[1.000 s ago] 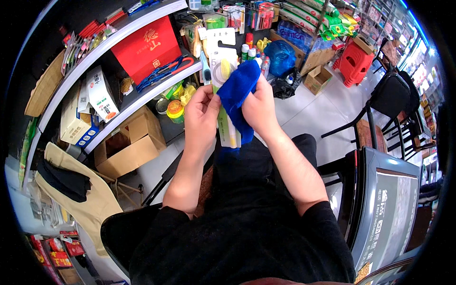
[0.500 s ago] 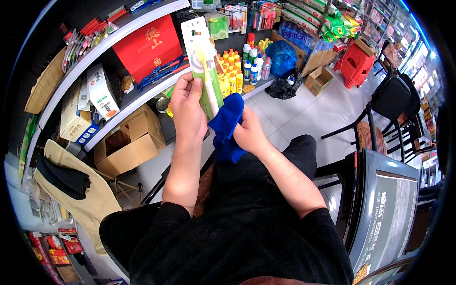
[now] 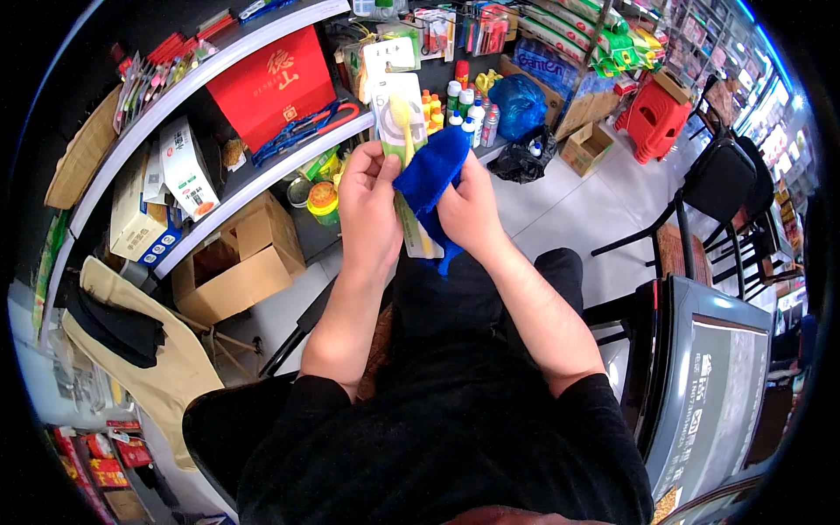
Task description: The person picks up a packaged toothbrush from a shelf, wipes the exterior of the plastic packaging with a blue cloth, and then returns the item to the shelf before repeating the process with another packaged toothbrush.
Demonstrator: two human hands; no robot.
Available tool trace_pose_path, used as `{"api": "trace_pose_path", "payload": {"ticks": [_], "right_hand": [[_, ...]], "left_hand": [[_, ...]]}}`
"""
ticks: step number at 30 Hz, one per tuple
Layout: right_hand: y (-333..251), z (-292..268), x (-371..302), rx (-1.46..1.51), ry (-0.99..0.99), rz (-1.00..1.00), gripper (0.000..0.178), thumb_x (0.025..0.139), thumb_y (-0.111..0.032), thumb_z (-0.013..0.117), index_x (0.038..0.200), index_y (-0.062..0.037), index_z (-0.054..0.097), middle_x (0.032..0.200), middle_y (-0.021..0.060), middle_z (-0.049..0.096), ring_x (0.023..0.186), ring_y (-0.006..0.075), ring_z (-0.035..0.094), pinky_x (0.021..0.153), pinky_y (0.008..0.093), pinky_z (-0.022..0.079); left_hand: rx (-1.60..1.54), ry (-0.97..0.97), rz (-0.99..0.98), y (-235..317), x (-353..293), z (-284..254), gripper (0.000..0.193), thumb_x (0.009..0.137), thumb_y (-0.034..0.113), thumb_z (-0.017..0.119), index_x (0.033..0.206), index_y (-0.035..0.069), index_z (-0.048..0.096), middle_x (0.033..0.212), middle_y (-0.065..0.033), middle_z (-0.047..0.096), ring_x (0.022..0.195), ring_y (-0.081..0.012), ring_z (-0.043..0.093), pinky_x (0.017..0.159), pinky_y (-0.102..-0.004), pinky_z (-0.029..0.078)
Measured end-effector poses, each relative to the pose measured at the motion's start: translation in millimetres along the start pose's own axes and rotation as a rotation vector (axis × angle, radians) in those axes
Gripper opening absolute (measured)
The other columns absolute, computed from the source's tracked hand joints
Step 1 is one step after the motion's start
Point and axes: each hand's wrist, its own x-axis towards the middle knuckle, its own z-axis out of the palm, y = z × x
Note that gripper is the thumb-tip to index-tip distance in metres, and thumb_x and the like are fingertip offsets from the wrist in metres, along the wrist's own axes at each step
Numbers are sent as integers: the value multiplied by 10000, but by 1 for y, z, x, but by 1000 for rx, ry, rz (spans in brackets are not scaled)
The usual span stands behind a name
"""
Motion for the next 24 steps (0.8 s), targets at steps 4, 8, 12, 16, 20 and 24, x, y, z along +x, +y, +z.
{"api": "trace_pose_path", "payload": {"ticks": [4,8,12,16,20,24], "right_hand": [[5,2,-14,-49,-76,13,215,836,-66,524,1038,8,520,900,119,632,868,198,605,770,316,462],[11,-1,-25,12,-142,102,176,857,-88,519,1005,7,526,855,105,639,803,167,618,723,291,474],[6,13,-50,142,-127,171,156,867,-87,506,996,-1,525,815,68,630,774,130,608,693,274,478],[-17,24,-54,135,-131,128,174,860,-77,508,1015,-1,530,829,57,629,769,122,604,692,272,480],[-16,25,-51,218,-19,199,174,874,-45,491,1033,4,543,887,25,612,802,94,567,716,255,469],[-25,20,-44,342,35,255,169,894,-37,483,1036,6,564,947,10,604,832,72,543,734,226,454]], "left_hand": [[-96,54,-30,2,15,-6,108,895,40,495,983,-8,533,917,-53,576,825,-87,534,767,-228,434],[-144,97,23,10,29,-5,126,906,55,481,1008,-11,516,945,-69,573,872,-116,543,816,-263,440],[-178,117,51,23,24,-16,136,916,67,470,1027,-7,495,982,-81,567,897,-127,544,826,-277,443],[-245,132,63,39,11,-19,147,918,74,469,1044,-1,480,996,-82,565,918,-135,545,843,-287,440],[-306,76,80,53,7,-18,163,919,91,462,1063,17,459,1017,-112,568,941,-201,569,845,-355,475],[-230,-1,57,67,1,-24,194,912,69,458,1090,-8,450,1075,-118,546,1026,-208,532,922,-387,413]]}}
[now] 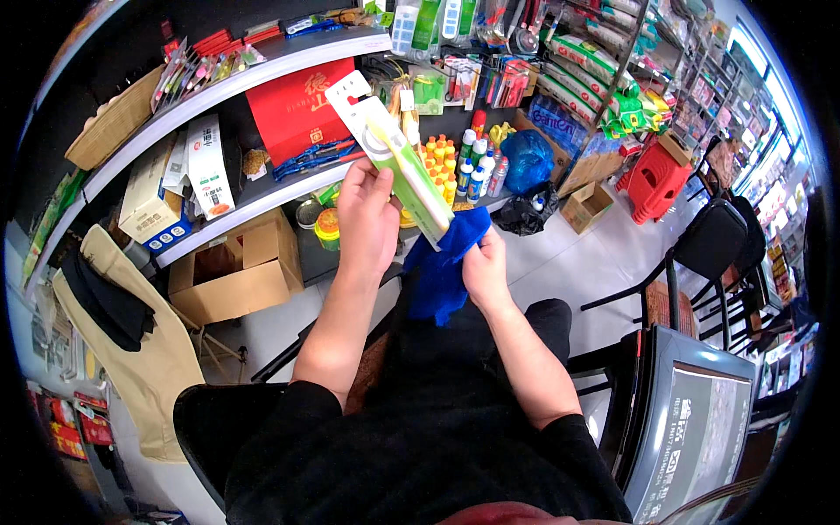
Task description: The person picks up a packaged toothbrush from a shelf, wipes the exterior of the plastic packaging with a blue cloth, and then returns the item to the shelf before repeating the process with another packaged toothbrush.
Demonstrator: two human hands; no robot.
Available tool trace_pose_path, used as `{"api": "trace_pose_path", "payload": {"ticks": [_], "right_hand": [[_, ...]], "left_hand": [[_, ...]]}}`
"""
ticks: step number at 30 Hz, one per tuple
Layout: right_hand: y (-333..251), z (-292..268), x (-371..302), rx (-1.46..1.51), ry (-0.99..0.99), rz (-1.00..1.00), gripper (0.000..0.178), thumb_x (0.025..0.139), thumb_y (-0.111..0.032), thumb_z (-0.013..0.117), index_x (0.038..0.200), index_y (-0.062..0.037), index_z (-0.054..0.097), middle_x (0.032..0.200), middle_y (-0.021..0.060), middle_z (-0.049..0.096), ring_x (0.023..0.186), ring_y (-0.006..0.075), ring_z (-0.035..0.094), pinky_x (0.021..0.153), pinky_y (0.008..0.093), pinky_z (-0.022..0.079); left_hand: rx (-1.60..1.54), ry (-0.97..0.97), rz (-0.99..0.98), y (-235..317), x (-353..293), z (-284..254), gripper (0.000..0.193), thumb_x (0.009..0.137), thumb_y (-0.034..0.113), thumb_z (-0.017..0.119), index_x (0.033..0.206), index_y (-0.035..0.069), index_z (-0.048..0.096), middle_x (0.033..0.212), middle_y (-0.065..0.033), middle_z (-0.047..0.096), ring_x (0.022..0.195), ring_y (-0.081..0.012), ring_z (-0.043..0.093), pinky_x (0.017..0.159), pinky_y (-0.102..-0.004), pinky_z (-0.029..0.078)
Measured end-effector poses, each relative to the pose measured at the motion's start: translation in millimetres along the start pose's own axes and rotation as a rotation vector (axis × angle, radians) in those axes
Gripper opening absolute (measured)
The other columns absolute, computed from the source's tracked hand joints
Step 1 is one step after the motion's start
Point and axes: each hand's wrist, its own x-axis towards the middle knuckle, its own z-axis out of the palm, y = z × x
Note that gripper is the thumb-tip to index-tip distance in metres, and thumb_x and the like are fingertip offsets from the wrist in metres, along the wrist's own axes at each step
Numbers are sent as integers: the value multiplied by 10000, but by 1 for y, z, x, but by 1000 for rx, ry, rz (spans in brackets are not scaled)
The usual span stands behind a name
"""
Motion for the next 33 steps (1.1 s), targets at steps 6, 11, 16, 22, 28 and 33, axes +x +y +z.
{"api": "trace_pose_path", "payload": {"ticks": [6,11,16,22,28,33], "right_hand": [[-16,-22,15,-211,26,-75,151,878,-36,498,988,16,589,894,13,623,814,72,545,729,240,459],[-45,-46,31,-739,-141,-197,175,794,-43,523,952,-29,597,787,148,628,663,197,612,614,288,463],[-65,-55,46,-829,-295,-419,79,704,-46,539,778,-21,531,691,191,562,693,395,560,606,452,451],[-84,-68,53,-758,-268,-464,175,729,-16,531,894,-35,584,740,156,606,672,301,618,616,341,479],[-72,-71,58,-91,-66,-203,149,873,-101,536,961,5,590,820,12,634,745,76,579,669,240,480],[-67,-66,68,1,163,-233,131,878,-104,539,947,-2,585,828,5,622,752,53,550,669,221,456]], "left_hand": [[501,135,295,20,-4,12,331,847,25,524,1166,26,434,1050,-70,491,926,-146,485,803,-292,398],[1583,-390,877,51,8,53,242,751,78,626,985,55,570,1026,-100,536,992,-240,488,880,-358,336],[1802,-851,472,33,22,57,113,794,149,586,871,68,604,837,-97,607,861,-256,568,843,-370,365],[1628,-745,236,23,24,72,109,797,100,572,834,12,623,784,-140,620,716,-294,591,661,-349,457],[1245,-328,-18,-8,15,72,146,851,114,571,833,-13,641,591,-3,525,561,-44,422,513,-224,356],[1038,-340,-74,-41,-2,77,174,898,168,543,827,10,550,636,57,451,583,-25,386,505,-194,311]]}}
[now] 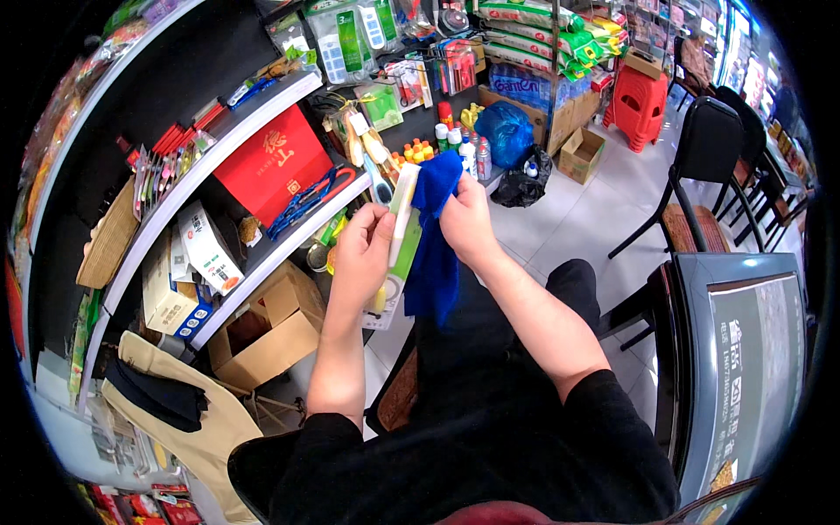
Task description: The person picks up a packaged toothbrush from a shelf, wipes the exterior of the plastic packaging with a blue cloth, and then returns the item to the shelf before repeating the process with another packaged toothbrush.
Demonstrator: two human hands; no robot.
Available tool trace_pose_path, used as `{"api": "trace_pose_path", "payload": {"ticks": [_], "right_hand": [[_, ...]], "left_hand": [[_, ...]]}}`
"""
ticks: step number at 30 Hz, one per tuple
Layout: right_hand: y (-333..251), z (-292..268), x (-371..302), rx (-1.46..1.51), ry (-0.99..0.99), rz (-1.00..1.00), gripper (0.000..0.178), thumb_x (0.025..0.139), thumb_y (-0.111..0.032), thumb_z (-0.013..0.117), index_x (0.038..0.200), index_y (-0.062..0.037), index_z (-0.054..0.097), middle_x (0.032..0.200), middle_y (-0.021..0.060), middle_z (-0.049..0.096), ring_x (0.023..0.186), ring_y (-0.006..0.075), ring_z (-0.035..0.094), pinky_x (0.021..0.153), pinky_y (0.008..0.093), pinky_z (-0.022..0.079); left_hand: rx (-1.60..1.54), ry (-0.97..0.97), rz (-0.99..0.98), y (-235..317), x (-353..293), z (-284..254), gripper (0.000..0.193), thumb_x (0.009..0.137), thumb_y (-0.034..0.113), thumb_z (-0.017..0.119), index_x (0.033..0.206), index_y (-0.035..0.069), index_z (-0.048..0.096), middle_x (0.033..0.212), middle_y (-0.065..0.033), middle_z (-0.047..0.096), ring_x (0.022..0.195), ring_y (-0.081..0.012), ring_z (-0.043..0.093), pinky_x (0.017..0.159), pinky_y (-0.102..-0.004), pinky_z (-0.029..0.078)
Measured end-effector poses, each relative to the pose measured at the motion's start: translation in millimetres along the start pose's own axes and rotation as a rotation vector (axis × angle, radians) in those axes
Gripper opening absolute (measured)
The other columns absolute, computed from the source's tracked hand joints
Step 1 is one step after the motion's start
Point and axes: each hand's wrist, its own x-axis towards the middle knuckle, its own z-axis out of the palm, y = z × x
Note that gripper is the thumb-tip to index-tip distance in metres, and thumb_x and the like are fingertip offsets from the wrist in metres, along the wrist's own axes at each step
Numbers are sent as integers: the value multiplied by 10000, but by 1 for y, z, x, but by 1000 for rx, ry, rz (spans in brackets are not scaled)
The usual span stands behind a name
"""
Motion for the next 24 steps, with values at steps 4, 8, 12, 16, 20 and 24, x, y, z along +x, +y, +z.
{"api": "trace_pose_path", "payload": {"ticks": [4,8,12,16,20,24], "right_hand": [[-11,0,3,44,-92,104,112,852,-54,531,943,-3,574,839,2,616,771,59,542,692,224,449],[-5,-1,-4,3,-92,56,179,861,-50,524,1027,-9,577,926,18,617,833,74,562,740,225,461],[-15,-1,-2,314,-42,233,211,869,-70,533,1070,-19,571,939,15,612,826,78,568,725,227,469],[-7,12,-7,65,-26,127,162,858,-84,542,995,-17,596,866,-2,627,744,62,557,672,228,465],[-12,21,5,165,0,230,100,873,-69,516,919,-22,592,796,-1,617,714,48,551,633,219,455],[9,22,2,46,-27,165,119,873,-69,515,951,-8,580,852,-1,610,743,52,548,662,207,454]], "left_hand": [[-210,1,-55,-5,-3,4,146,923,159,497,884,23,531,728,33,486,651,-27,413,548,-186,336],[-366,70,-56,-5,-8,16,155,932,173,486,877,36,533,724,28,510,639,-24,438,548,-178,354],[-443,104,-26,-5,-8,15,162,936,183,482,873,41,530,707,33,512,612,-13,440,526,-171,361],[-414,94,-28,-5,-10,16,139,932,161,489,863,45,521,706,36,507,630,-16,442,555,-174,367],[-394,135,67,-15,-12,19,153,935,168,484,839,51,504,699,38,489,626,-18,429,557,-178,362],[-508,204,-11,-18,-6,22,166,940,177,475,830,56,501,692,40,485,607,-15,421,530,-170,348]]}}
